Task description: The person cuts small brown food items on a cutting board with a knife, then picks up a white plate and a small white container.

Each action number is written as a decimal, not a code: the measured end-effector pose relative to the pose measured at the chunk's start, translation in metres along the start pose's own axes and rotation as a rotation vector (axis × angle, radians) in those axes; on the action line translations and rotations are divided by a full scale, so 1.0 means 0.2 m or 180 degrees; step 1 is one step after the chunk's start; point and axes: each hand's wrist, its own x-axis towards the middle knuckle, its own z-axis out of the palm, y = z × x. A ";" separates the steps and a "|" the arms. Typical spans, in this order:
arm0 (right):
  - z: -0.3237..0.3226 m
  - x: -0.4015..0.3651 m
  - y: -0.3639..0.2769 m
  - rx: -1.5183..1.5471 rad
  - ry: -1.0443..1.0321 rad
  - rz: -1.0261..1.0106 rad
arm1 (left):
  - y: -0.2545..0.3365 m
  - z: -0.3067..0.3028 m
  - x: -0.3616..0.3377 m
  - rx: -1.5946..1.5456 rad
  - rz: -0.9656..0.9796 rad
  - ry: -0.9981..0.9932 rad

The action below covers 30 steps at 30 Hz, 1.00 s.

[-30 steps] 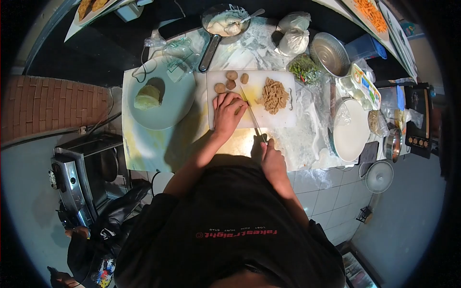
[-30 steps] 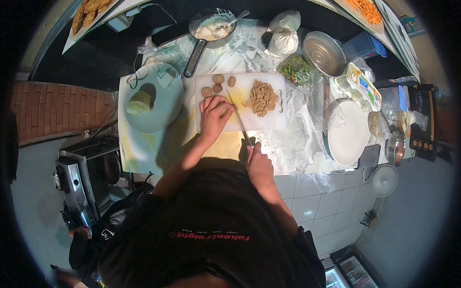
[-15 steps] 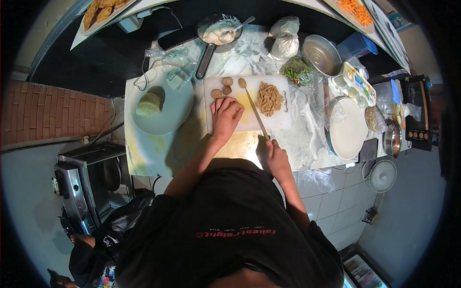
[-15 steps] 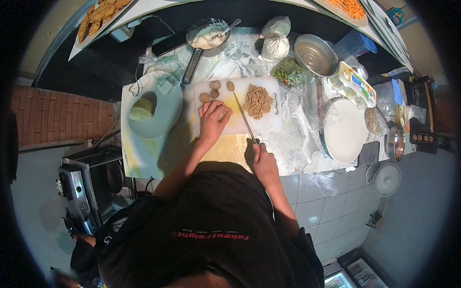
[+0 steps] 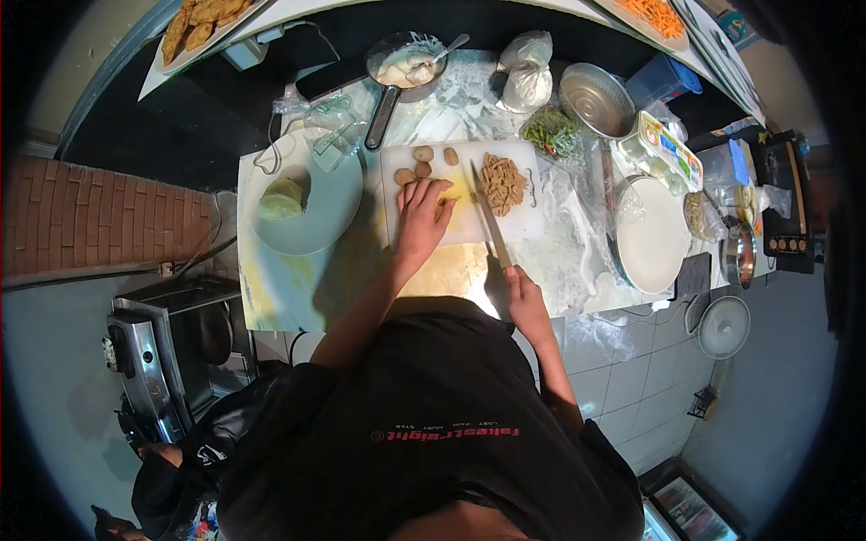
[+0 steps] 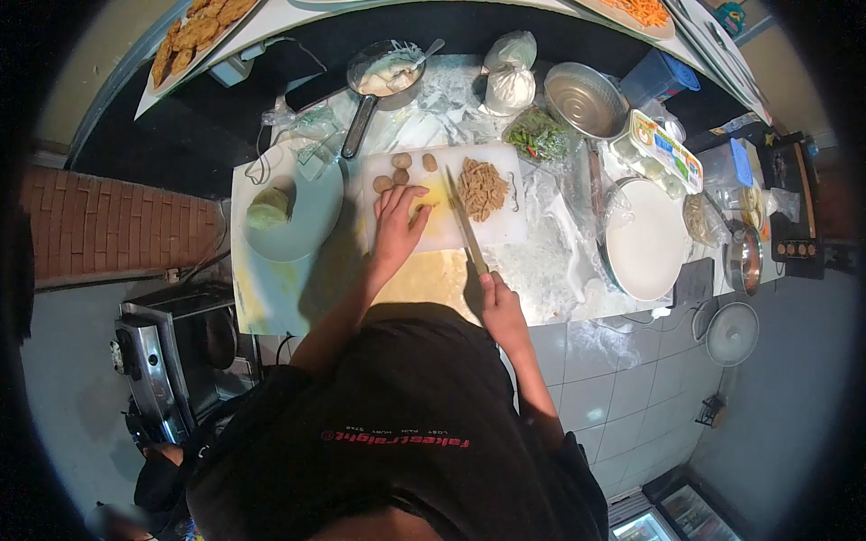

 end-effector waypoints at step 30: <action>0.12 0.03 -0.04 -0.0537 -0.0313 0.0330 | -0.06 -0.10 0.02 -0.0027 0.0535 -0.0783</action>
